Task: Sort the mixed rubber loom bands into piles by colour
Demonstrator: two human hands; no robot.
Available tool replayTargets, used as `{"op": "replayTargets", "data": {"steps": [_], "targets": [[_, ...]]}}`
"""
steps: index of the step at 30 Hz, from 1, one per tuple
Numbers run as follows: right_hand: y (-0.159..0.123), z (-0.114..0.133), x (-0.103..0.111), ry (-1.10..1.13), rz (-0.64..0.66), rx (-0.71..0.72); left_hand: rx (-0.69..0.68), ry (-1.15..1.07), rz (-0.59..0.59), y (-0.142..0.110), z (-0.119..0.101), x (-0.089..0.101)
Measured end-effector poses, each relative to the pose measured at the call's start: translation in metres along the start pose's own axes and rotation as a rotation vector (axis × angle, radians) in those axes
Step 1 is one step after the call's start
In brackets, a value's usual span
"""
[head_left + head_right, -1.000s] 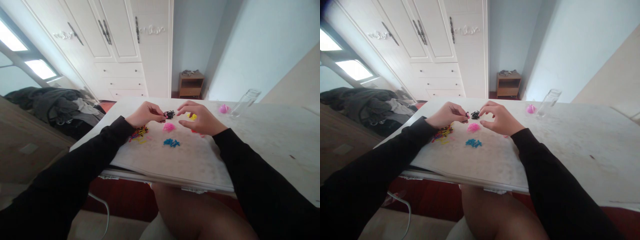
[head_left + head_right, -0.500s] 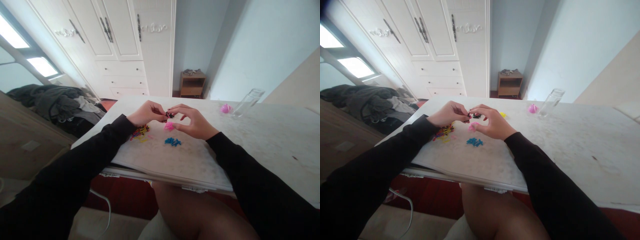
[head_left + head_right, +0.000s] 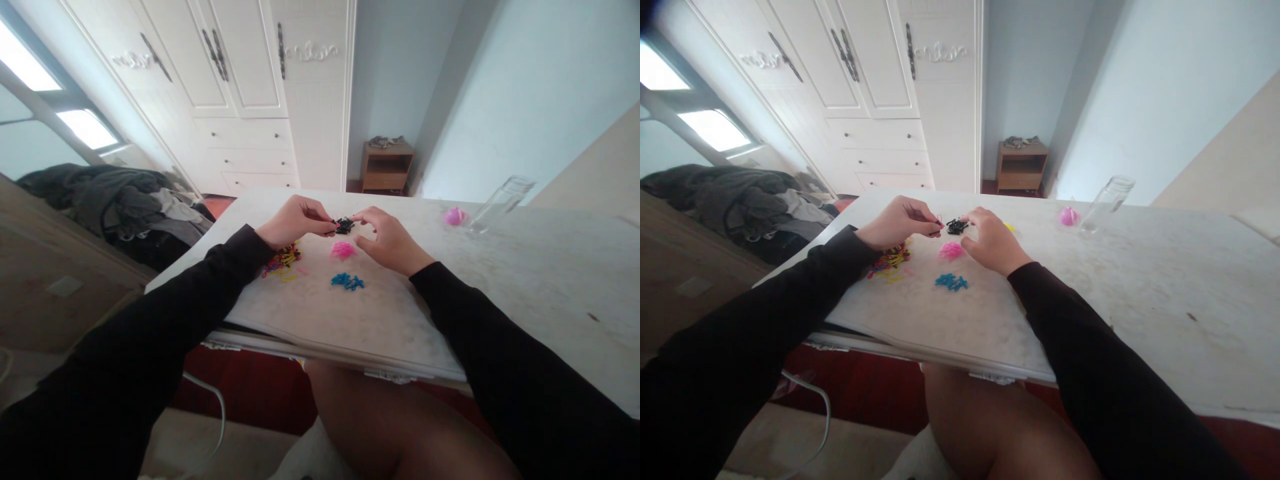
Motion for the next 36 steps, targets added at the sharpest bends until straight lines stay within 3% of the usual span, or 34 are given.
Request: {"op": "replayTargets", "data": {"steps": [6,12,23,31,36], "targets": [[0.001,-0.001,-0.008,-0.048,0.068,0.048,0.010,0.000,0.000,0.000,-0.001,0.000],[-0.001,0.015,0.006,0.112,-0.014,-0.025,0.021,-0.006,0.035,0.000,0.001,0.000],[-0.005,0.030,0.010,0.277,0.065,0.054,0.051,-0.007,0.061,-0.001,-0.001,-0.002],[-0.002,0.026,0.017,0.196,-0.089,-0.091,0.039,0.020,0.046,-0.001,0.001,0.000],[-0.003,0.024,0.014,0.121,0.041,-0.059,0.034,0.036,0.040,-0.002,0.000,0.000]]}}
Point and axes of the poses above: each hand's wrist, its own y-axis towards the middle knuckle, its own x-axis out of the back of the hand, z = x × y, the point moved 1 cm from there along y, towards the middle knuckle, and after that the axes turned 14 degrees about -y, right-handed, at the moved point
